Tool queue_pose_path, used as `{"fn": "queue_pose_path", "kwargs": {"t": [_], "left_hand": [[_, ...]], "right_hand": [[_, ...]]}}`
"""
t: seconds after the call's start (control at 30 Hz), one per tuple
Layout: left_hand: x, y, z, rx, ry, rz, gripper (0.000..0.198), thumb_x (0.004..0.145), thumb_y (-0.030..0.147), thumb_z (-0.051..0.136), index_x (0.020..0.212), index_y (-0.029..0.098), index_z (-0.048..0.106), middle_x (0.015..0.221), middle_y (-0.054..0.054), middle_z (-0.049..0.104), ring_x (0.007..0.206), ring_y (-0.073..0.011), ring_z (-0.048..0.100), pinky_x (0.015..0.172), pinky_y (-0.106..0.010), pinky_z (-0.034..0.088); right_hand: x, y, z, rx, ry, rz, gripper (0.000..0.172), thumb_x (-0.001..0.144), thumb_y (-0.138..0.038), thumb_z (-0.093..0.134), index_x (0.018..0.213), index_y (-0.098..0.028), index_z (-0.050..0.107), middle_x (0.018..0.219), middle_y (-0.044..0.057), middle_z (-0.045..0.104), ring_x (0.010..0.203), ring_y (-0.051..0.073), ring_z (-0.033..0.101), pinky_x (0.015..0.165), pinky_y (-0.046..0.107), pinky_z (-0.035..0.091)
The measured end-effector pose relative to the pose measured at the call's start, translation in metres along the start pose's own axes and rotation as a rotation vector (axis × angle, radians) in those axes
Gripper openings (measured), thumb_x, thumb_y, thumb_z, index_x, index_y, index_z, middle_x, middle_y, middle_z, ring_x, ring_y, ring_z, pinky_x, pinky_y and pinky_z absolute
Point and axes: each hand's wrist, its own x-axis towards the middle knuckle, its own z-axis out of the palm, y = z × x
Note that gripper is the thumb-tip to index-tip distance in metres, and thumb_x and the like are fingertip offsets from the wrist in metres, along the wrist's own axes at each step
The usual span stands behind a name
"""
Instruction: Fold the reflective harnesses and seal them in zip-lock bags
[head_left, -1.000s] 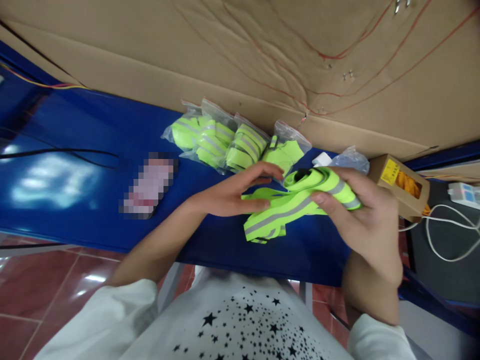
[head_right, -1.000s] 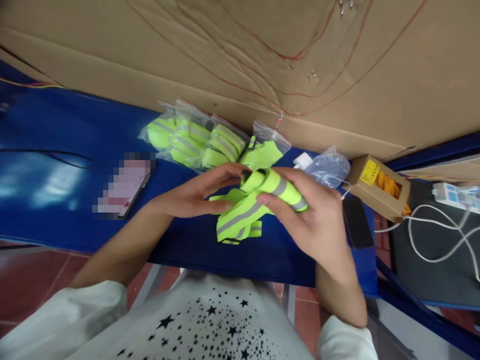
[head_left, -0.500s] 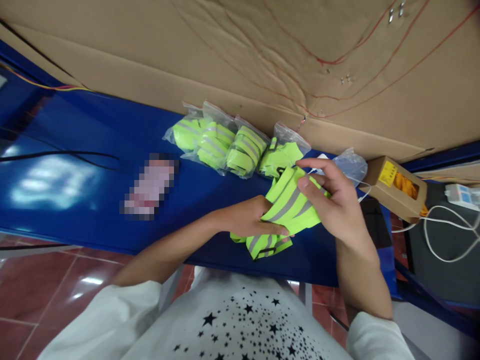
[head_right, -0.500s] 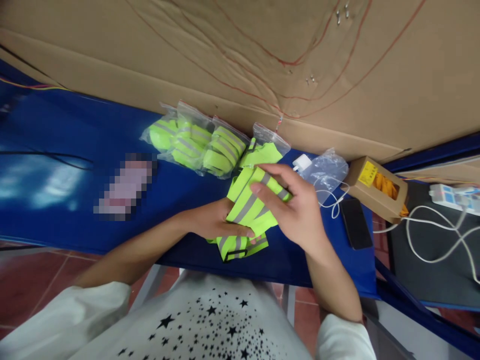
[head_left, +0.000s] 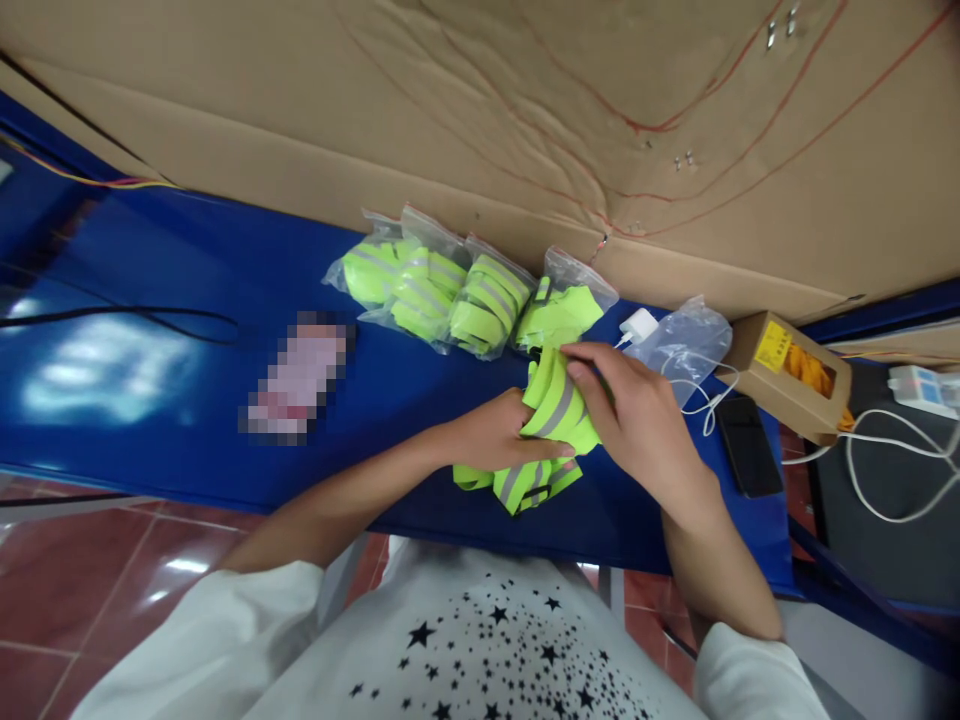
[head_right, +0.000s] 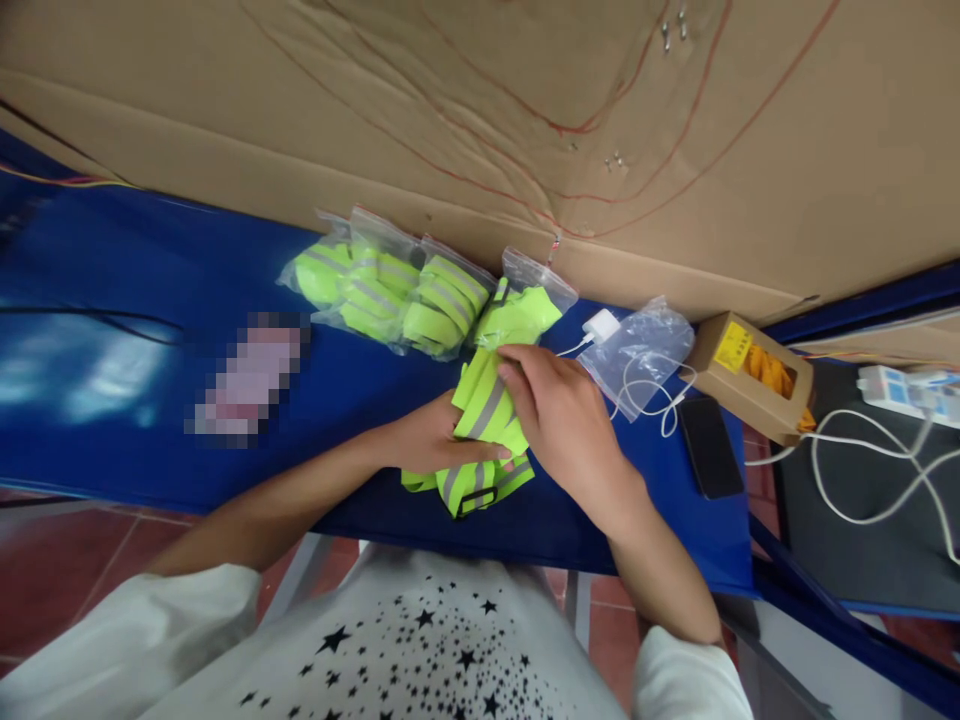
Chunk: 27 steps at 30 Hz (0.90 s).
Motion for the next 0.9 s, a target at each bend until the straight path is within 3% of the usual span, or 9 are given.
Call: {"fn": "queue_pose_path", "kwargs": {"t": [0.07,0.13,0.2,0.37,0.43,0.63,0.8,0.9], "left_hand": [[0.001,-0.002,0.000,-0.029,0.022,0.016,0.029,0.096,0.043,0.069,0.098,0.016,0.080,0.099,-0.008,0.082,0.096,-0.0227,0.075,0.094,-0.034,0.057],[0.002,-0.004,0.000,-0.065,0.050,0.025,0.031,0.091,0.045,0.074,0.093,0.015,0.079,0.095,-0.008,0.081,0.092,-0.0233,0.074,0.089,-0.035,0.058],[0.002,-0.004,-0.002,-0.152,0.038,-0.014,0.031,0.084,0.044,0.081,0.089,0.014,0.077,0.090,-0.007,0.079,0.088,-0.0229,0.073,0.084,-0.034,0.059],[0.003,-0.005,-0.002,-0.794,-0.164,-0.240,0.046,0.073,0.043,0.091,0.106,0.013,0.078,0.102,-0.013,0.081,0.094,-0.0274,0.078,0.089,-0.039,0.063],[0.004,-0.003,-0.002,-0.912,-0.216,-0.286,0.044,0.076,0.043,0.089,0.107,0.014,0.078,0.102,-0.015,0.081,0.092,-0.0278,0.079,0.088,-0.040,0.063],[0.002,0.011,-0.012,-0.723,-0.291,-0.262,0.037,0.075,0.032,0.092,0.106,0.017,0.078,0.106,-0.009,0.080,0.098,-0.0214,0.076,0.092,-0.035,0.063],[0.001,0.013,-0.008,-0.620,-0.183,-0.227,0.041,0.076,0.038,0.091,0.107,0.017,0.076,0.106,-0.009,0.080,0.090,-0.0211,0.077,0.083,-0.034,0.065],[0.002,0.011,-0.003,-0.597,-0.206,-0.208,0.040,0.074,0.038,0.092,0.104,0.016,0.075,0.101,-0.009,0.080,0.088,-0.0216,0.076,0.080,-0.034,0.064]], "right_hand": [[-0.003,-0.001,0.001,-0.051,-0.135,-0.053,0.047,0.108,-0.046,0.050,0.140,-0.014,0.060,0.137,0.018,0.070,0.124,0.032,0.070,0.105,0.051,0.055],[-0.005,0.000,0.003,-0.072,-0.252,-0.068,0.071,0.099,-0.060,0.060,0.151,-0.012,0.051,0.151,0.022,0.059,0.138,0.038,0.060,0.111,0.056,0.053],[-0.005,0.001,0.005,-0.080,-0.291,-0.040,0.080,0.093,-0.065,0.066,0.153,-0.014,0.049,0.154,0.021,0.057,0.140,0.039,0.059,0.109,0.057,0.054],[-0.002,-0.007,0.004,-0.005,-0.122,0.018,0.051,0.096,-0.051,0.071,0.135,-0.019,0.063,0.125,0.013,0.076,0.110,0.031,0.076,0.093,0.046,0.062],[-0.003,-0.011,0.002,0.007,-0.026,0.000,0.046,0.095,-0.048,0.073,0.129,-0.020,0.066,0.117,0.011,0.078,0.104,0.028,0.077,0.089,0.041,0.063],[-0.008,-0.016,-0.001,-0.047,0.203,0.002,0.036,0.091,-0.050,0.077,0.112,-0.020,0.073,0.089,0.004,0.080,0.069,0.020,0.075,0.068,0.031,0.059],[-0.010,-0.016,-0.012,0.038,0.205,0.099,0.028,0.092,-0.048,0.076,0.101,-0.021,0.076,0.069,-0.003,0.069,0.055,0.013,0.060,0.055,0.027,0.049],[-0.011,-0.013,-0.019,0.158,0.147,0.154,0.027,0.091,-0.048,0.077,0.093,-0.021,0.075,0.066,-0.003,0.065,0.055,0.012,0.055,0.052,0.026,0.045]]}}
